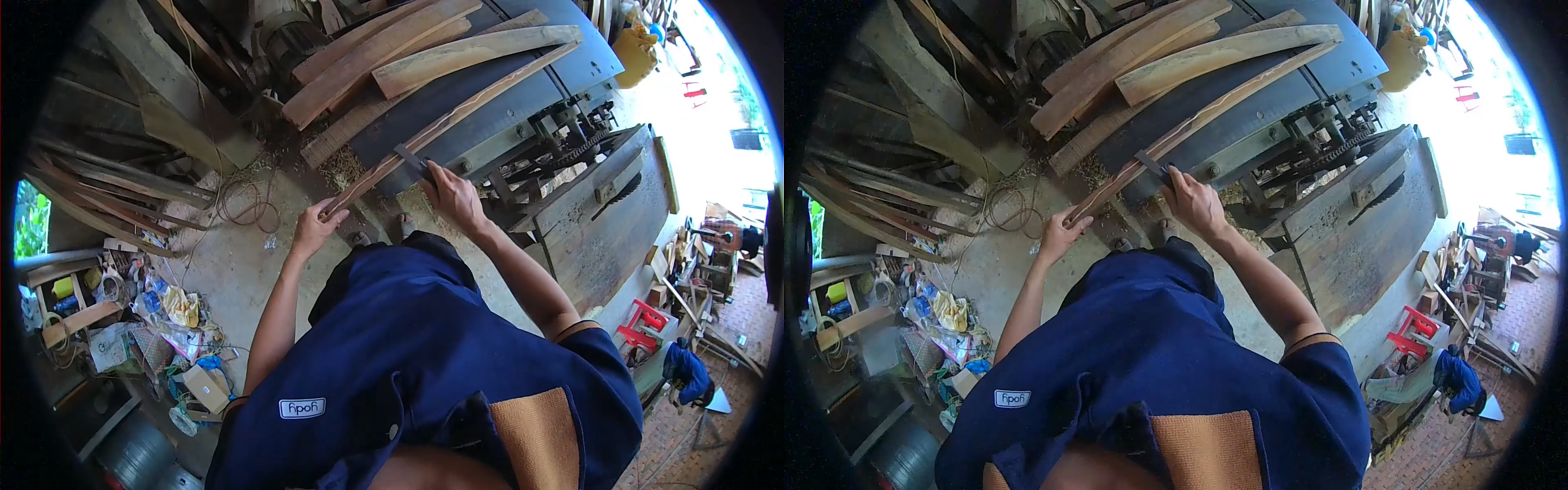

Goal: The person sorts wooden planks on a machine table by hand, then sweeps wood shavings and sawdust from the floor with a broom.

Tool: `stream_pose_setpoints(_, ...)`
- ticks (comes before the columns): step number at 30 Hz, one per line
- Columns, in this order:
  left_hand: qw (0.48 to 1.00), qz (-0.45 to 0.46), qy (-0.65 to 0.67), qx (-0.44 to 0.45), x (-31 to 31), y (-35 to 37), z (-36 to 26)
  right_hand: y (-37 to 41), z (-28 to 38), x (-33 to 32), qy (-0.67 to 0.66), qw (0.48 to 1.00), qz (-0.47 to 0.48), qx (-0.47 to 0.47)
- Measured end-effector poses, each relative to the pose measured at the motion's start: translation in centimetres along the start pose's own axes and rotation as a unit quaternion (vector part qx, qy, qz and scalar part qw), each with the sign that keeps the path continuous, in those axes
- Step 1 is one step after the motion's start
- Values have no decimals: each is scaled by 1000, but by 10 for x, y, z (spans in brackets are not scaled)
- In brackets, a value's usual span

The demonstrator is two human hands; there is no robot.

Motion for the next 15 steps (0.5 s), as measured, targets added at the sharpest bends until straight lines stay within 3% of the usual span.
stream_pose_setpoints(5,998,-3,-61,29,-5,1,-18,0,15,2,4,999,21,29)
stream_pose_setpoints(10,996,10,-83,34,3,-11,-16,11,54,27,-14,997,70,-20)
stream_pose_setpoints(12,997,14,-75,29,4,-14,-11,2,38,32,-13,999,48,1)
stream_pose_setpoints(14,996,3,-73,52,6,-12,-7,-16,8,6,1,996,5,90)
stream_pose_setpoints(15,996,5,-73,53,6,-11,-8,-25,-2,-12,7,996,-28,89)
Point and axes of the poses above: each hand's wrist, its own y-axis away from the middle knuckle, its own x-axis out of the palm, z = x × y, the point moved 5 cm from there along -y, towards the middle knuckle
